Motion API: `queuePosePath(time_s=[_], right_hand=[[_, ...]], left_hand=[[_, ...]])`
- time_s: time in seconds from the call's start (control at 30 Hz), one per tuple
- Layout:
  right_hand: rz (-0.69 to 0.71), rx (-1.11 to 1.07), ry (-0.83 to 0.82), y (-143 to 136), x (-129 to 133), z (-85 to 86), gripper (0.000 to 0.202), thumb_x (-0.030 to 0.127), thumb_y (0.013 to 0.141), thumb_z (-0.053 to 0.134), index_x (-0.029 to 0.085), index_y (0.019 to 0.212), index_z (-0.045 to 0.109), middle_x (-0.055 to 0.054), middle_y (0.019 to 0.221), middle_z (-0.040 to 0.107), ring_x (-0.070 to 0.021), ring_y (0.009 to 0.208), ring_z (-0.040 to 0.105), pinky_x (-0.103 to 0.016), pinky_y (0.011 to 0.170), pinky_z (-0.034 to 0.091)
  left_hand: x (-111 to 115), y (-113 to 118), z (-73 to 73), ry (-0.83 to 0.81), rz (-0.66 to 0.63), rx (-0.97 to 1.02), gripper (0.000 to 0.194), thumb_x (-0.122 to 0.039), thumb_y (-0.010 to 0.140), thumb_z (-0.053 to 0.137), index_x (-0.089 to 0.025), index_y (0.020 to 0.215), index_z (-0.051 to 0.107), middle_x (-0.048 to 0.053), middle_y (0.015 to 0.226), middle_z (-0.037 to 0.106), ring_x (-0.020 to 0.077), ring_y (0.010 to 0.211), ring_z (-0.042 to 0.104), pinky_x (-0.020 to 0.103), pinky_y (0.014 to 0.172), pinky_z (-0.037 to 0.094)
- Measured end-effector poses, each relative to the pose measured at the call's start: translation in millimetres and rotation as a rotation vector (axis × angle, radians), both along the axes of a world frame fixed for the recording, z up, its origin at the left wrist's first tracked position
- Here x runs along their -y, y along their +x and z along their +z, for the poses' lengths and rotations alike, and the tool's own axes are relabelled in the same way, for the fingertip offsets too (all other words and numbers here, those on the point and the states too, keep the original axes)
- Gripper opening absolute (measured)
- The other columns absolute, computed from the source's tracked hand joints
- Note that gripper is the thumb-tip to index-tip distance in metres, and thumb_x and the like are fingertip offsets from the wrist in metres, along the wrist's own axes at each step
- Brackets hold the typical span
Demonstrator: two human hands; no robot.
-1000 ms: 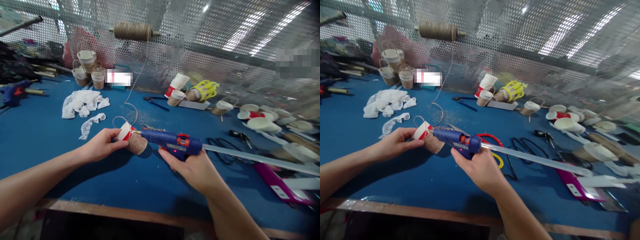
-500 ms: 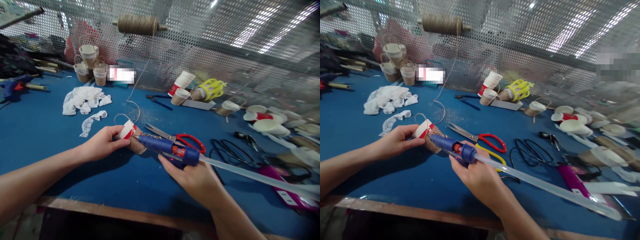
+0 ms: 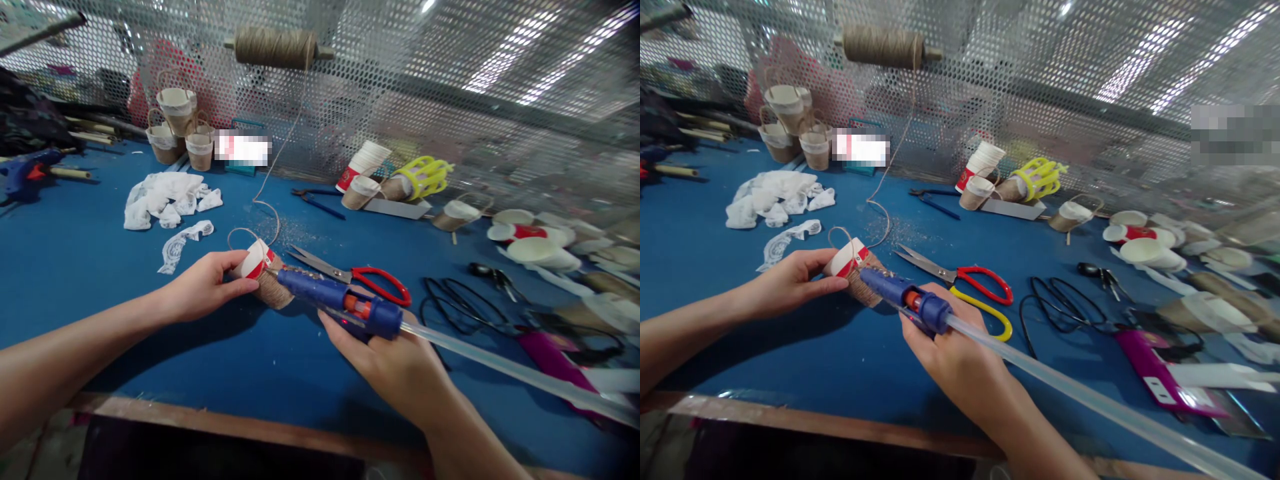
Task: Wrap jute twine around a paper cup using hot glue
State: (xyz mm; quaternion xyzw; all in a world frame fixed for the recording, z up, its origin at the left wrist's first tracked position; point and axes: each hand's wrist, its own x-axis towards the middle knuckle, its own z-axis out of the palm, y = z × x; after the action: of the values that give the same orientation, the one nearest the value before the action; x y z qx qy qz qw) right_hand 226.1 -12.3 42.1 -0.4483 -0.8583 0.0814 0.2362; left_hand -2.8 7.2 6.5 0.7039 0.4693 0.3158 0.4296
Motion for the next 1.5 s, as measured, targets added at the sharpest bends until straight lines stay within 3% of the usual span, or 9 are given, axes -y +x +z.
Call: queuePosePath(time_s=[0.23, 0.57, 0.73, 0.9, 1.1, 1.3, 1.5], right_hand=[[-0.009, -0.046, -0.066, -5, 1, -0.5, 0.018, 0.021, 0.078, 0.045, 0.025, 0.071, 0.061, -0.005, 0.061, 0.061, -0.0187, 0.055, 0.057, -0.031, 0.053, 0.048], [0.031, 0.041, 0.011, 3, 2, -3.7, 0.018, 0.024, 0.079, 0.047, 0.025, 0.076, 0.064, -0.005, 0.057, 0.058, -0.0208, 0.058, 0.057, -0.034, 0.055, 0.047], [0.058, 0.180, 0.141, 27, -5, -17.8, 0.022, 0.028, 0.080, 0.048, 0.026, 0.089, 0.068, -0.002, 0.041, 0.047, -0.0216, 0.050, 0.053, -0.036, 0.056, 0.045], [0.109, 0.234, 0.238, 22, -9, -13.1, 0.035, 0.021, 0.082, 0.037, 0.025, 0.083, 0.071, -0.005, 0.043, 0.053, -0.0216, 0.051, 0.054, -0.036, 0.054, 0.044], [0.117, 0.159, 0.263, 8, -2, -6.1, 0.036, 0.019, 0.082, 0.037, 0.025, 0.076, 0.072, -0.004, 0.037, 0.045, -0.0218, 0.053, 0.055, -0.036, 0.058, 0.045], [0.042, 0.024, 0.149, 16, -3, -13.5, 0.025, 0.031, 0.081, 0.046, 0.026, 0.080, 0.070, -0.006, 0.048, 0.056, -0.0232, 0.059, 0.057, -0.037, 0.058, 0.046], [0.023, -0.019, 0.123, 17, -3, -15.3, 0.021, 0.033, 0.078, 0.049, 0.026, 0.080, 0.069, -0.006, 0.050, 0.058, -0.0235, 0.061, 0.058, -0.036, 0.056, 0.046]], left_hand=[[1, 0, 0.3, 0.007, 0.002, -0.015, 0.022, -0.031, 0.079, 0.053, -0.013, 0.090, 0.061, 0.005, 0.087, 0.064, 0.0188, 0.078, 0.056, 0.029, 0.072, 0.043], [1, -1, -0.6, 0.018, -0.010, -0.028, 0.021, -0.031, 0.080, 0.053, -0.014, 0.090, 0.060, 0.005, 0.086, 0.064, 0.0183, 0.077, 0.055, 0.029, 0.071, 0.043], [-1, -3, 1.0, 0.029, -0.050, -0.020, 0.020, -0.028, 0.080, 0.052, -0.014, 0.093, 0.059, 0.006, 0.091, 0.065, 0.0194, 0.082, 0.058, 0.030, 0.074, 0.044], [-1, -5, 2.8, 0.071, -0.056, -0.080, 0.017, -0.030, 0.080, 0.052, -0.016, 0.088, 0.058, 0.004, 0.087, 0.066, 0.0193, 0.079, 0.058, 0.028, 0.072, 0.044], [-1, -5, 3.2, 0.065, -0.069, -0.072, 0.018, -0.029, 0.080, 0.052, -0.015, 0.089, 0.058, 0.005, 0.090, 0.066, 0.0198, 0.081, 0.058, 0.028, 0.074, 0.044], [-1, -5, 2.4, 0.062, -0.062, -0.057, 0.017, -0.027, 0.080, 0.053, -0.016, 0.090, 0.058, 0.005, 0.091, 0.067, 0.0202, 0.082, 0.059, 0.029, 0.075, 0.045], [-1, -5, 0.8, 0.042, -0.086, -0.027, 0.021, -0.028, 0.081, 0.052, -0.014, 0.096, 0.059, 0.006, 0.096, 0.067, 0.0217, 0.088, 0.059, 0.030, 0.078, 0.045]])
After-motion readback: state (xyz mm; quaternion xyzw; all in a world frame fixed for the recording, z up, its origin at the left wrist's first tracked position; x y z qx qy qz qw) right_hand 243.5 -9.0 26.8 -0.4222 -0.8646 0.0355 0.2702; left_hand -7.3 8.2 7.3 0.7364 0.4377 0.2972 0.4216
